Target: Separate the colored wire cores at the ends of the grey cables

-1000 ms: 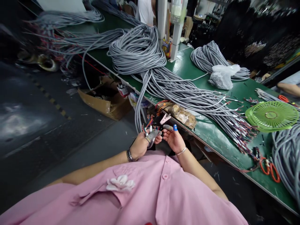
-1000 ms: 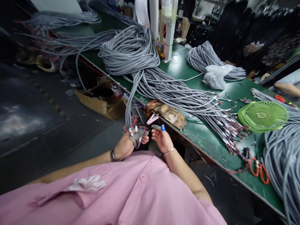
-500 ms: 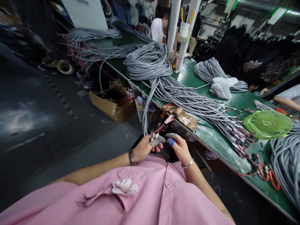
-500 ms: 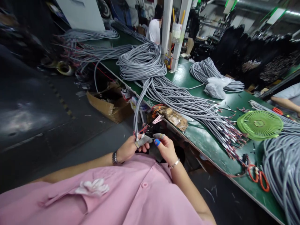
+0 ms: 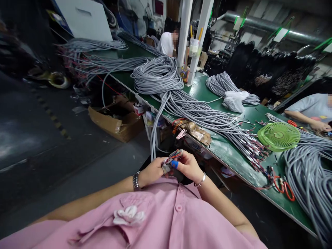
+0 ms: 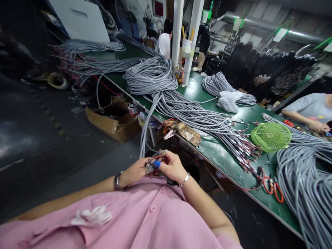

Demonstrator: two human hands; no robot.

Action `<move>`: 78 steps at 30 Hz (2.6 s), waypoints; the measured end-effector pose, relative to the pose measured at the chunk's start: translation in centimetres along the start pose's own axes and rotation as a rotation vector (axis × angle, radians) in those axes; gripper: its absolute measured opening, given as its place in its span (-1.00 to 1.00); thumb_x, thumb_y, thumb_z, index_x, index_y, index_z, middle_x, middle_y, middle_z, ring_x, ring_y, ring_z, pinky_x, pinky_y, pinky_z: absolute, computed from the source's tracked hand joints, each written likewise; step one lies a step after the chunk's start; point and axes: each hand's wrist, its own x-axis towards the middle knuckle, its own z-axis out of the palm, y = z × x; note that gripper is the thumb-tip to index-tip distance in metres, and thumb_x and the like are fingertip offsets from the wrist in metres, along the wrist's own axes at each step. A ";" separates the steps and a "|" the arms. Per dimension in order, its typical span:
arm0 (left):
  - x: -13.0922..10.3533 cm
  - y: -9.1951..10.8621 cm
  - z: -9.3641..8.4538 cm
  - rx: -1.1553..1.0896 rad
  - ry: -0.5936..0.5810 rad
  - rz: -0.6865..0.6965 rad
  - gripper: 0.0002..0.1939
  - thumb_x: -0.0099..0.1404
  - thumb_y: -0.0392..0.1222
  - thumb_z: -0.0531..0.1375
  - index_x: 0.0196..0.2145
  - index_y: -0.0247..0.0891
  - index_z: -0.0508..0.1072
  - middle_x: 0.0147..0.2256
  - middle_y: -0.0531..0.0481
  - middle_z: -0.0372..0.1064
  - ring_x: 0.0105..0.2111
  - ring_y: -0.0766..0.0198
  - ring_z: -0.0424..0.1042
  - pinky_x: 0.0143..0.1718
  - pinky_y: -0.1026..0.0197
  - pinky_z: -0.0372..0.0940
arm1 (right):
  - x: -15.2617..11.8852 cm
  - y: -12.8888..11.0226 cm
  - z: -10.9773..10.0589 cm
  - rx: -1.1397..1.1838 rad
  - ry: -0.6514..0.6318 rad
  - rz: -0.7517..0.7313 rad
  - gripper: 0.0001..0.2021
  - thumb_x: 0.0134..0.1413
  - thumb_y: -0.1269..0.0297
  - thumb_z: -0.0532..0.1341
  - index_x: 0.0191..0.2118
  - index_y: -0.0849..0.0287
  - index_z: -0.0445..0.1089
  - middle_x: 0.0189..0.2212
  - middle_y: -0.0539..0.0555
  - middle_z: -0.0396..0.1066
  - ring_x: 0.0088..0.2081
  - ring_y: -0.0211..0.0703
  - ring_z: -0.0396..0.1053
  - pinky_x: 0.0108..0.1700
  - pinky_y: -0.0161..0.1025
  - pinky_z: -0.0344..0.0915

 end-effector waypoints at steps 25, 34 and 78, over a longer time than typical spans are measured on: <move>2.6 2.1 -2.6 -0.210 0.103 -0.030 -0.67 0.22 0.05 0.20 -0.31 -0.33 0.48 -0.53 -0.09 0.48 -0.62 0.31 0.40 -0.58 0.32 0.27 | 4.5 0.0 -0.6 -0.054 0.189 0.044 -0.79 -0.03 0.16 0.30 -0.30 0.17 0.40 -0.56 -0.05 0.34 -0.53 -0.30 0.27 -0.50 -0.36 0.23; 3.2 2.7 -2.4 -0.146 0.028 -0.085 -0.63 0.19 0.10 0.19 -0.46 -0.31 0.42 -0.58 -0.09 0.46 -0.60 0.25 0.44 -0.55 0.26 0.34 | 4.5 0.7 -2.0 -0.014 0.285 0.117 -0.79 -0.11 0.20 0.35 -0.36 0.21 0.44 -0.65 -0.12 0.19 -0.64 -0.42 -0.01 -0.61 -0.39 -0.04; 4.1 0.2 -2.1 -0.176 0.203 -0.157 -0.79 0.14 -0.12 0.23 -0.52 -0.32 0.38 -0.68 0.05 0.34 -0.71 0.38 0.32 -0.73 0.38 0.12 | 5.3 1.7 -0.6 -0.028 0.368 0.121 -0.80 -0.12 0.19 0.33 -0.41 0.22 0.40 -0.54 -0.05 0.34 -0.51 -0.32 0.21 -0.44 -0.33 0.17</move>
